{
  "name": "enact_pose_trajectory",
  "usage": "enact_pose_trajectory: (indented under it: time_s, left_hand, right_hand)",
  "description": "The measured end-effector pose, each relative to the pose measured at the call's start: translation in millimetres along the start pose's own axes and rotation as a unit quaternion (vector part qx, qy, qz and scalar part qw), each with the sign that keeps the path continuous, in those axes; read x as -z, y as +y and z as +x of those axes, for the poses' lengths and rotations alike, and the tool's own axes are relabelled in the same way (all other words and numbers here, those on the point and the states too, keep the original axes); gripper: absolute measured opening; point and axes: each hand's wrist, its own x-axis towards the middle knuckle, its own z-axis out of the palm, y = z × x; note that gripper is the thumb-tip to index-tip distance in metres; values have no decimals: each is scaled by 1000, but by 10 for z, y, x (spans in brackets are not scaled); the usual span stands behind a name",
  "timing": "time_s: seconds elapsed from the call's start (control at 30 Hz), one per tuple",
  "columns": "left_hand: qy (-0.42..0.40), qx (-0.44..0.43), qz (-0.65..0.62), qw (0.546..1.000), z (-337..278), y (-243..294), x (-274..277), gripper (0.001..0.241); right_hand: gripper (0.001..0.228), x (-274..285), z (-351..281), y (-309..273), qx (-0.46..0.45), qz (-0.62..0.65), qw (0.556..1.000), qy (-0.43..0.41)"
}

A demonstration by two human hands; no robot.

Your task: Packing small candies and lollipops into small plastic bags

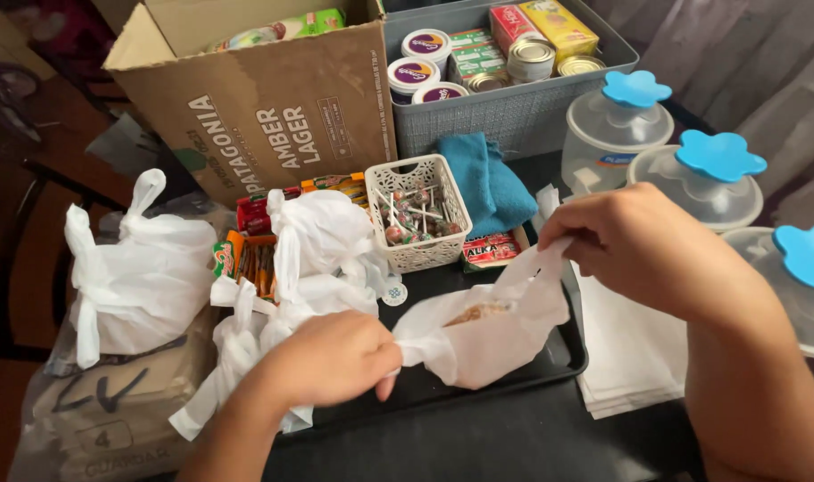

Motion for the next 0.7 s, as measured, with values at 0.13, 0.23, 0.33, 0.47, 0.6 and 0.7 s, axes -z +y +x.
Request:
enact_pose_trajectory:
  time_s: [0.13, 0.23, 0.33, 0.47, 0.6, 0.7]
  left_hand:
    - [-10, -199, -570, 798, 361, -43, -273, 37]
    - [33, -187, -746, 638, 307, 235, -194, 43]
    - [-7, -262, -708, 656, 252, 356, -158, 49]
    - [107, -236, -456, 852, 42, 485, 40, 16]
    - [282, -25, -131, 950, 35, 504, 67, 24]
    - [397, -79, -94, 909, 139, 424, -78, 19]
  right_hand:
    - [28, 21, -136, 8, 47, 143, 989, 9]
    - [11, 134, -254, -260, 229, 261, 938, 15]
    - [17, 63, -266, -480, 298, 283, 909, 63]
    - [18, -182, -32, -510, 269, 362, 882, 135]
    - [9, -685, 241, -384, 222, 636, 739, 1]
    - [13, -842, 319, -358, 151, 653, 742, 8]
